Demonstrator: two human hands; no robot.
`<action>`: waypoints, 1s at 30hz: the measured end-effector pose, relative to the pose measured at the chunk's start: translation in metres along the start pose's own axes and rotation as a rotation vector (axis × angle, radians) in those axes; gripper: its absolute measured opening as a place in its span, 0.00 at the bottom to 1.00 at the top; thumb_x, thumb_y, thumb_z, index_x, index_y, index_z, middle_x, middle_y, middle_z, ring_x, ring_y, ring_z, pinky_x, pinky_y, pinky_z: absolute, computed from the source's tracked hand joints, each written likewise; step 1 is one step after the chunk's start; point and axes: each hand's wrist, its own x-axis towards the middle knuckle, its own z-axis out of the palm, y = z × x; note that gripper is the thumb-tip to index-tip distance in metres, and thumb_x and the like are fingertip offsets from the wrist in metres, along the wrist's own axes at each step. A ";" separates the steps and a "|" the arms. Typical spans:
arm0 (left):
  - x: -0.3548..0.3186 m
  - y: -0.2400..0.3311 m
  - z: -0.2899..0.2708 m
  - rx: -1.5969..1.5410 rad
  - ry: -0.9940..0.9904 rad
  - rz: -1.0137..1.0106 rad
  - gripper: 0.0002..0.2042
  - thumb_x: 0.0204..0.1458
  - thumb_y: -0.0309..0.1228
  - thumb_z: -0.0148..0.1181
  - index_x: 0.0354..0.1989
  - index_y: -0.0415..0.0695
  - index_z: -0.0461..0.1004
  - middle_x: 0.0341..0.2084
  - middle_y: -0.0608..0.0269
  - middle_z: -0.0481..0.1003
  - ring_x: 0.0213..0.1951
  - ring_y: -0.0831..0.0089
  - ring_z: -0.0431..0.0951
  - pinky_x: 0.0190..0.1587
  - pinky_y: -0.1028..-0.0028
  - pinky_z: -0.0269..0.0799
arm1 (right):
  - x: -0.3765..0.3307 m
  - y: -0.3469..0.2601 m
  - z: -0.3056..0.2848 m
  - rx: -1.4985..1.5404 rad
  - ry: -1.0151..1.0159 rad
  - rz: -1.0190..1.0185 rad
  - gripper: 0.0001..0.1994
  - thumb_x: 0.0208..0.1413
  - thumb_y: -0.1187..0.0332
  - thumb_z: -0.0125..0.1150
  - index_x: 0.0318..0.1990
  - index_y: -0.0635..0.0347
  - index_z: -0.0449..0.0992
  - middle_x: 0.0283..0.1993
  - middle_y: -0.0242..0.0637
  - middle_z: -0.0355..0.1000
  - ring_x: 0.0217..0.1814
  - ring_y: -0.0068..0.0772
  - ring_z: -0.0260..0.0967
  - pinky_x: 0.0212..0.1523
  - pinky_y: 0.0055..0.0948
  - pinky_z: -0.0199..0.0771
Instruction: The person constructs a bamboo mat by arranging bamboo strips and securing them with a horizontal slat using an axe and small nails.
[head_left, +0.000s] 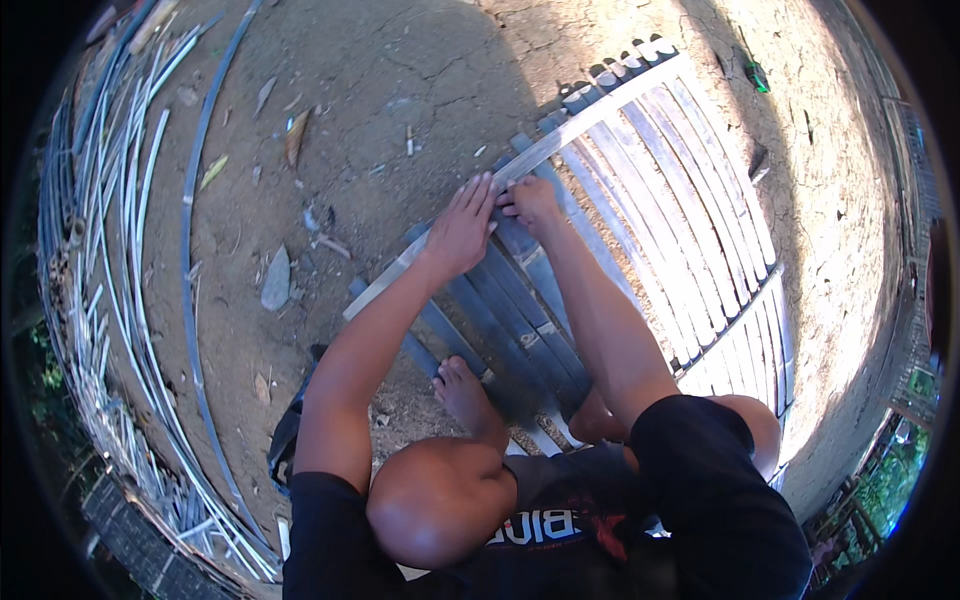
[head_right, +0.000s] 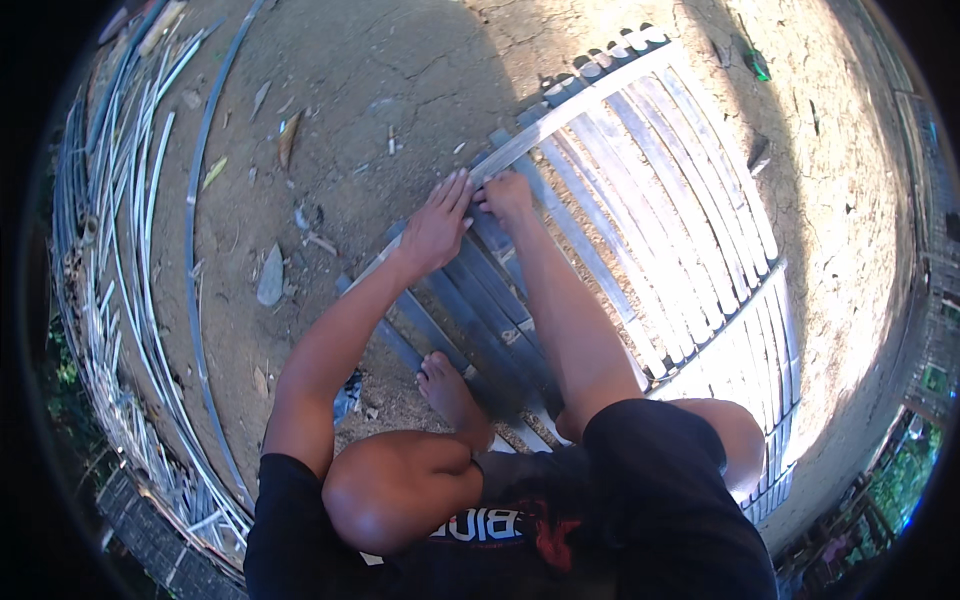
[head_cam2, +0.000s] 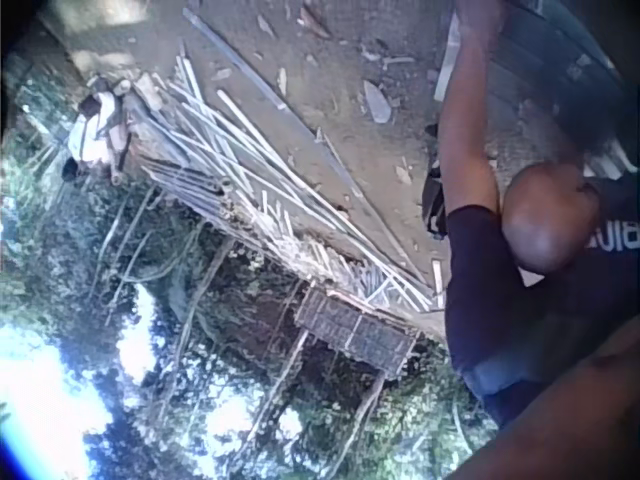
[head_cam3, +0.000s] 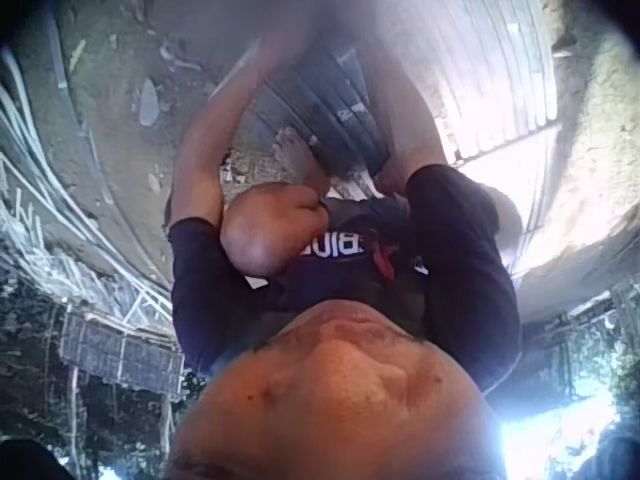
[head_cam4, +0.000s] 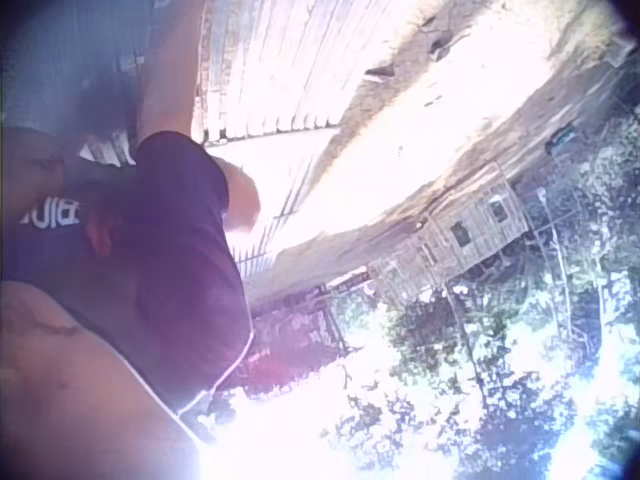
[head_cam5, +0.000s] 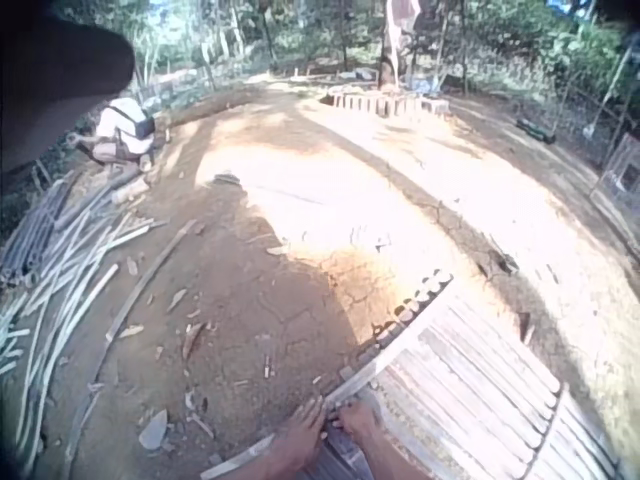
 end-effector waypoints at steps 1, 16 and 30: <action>0.006 0.003 0.003 0.000 -0.078 -0.031 0.28 0.63 0.34 0.50 0.67 0.31 0.56 0.69 0.42 0.54 0.70 0.53 0.55 0.71 0.60 0.51 | -0.001 0.002 -0.002 0.001 0.009 0.011 0.09 0.62 0.69 0.57 0.37 0.68 0.76 0.30 0.45 0.79 0.26 0.34 0.76 0.26 0.31 0.76; 0.041 0.025 -0.016 0.231 -0.712 -0.184 0.34 0.64 0.35 0.45 0.73 0.31 0.39 0.74 0.42 0.37 0.75 0.53 0.39 0.73 0.56 0.45 | 0.150 -0.129 -0.225 -1.219 0.496 -0.460 0.41 0.65 0.39 0.38 0.76 0.54 0.38 0.80 0.43 0.30 0.83 0.44 0.22 0.77 0.53 0.22; 0.069 0.044 -0.038 0.340 -0.942 -0.269 0.39 0.62 0.42 0.49 0.73 0.31 0.40 0.74 0.41 0.37 0.76 0.53 0.38 0.72 0.44 0.39 | 0.161 -0.152 -0.241 -1.303 0.067 -0.226 0.55 0.52 0.23 0.41 0.76 0.45 0.28 0.79 0.40 0.11 0.81 0.46 0.04 0.72 0.64 0.10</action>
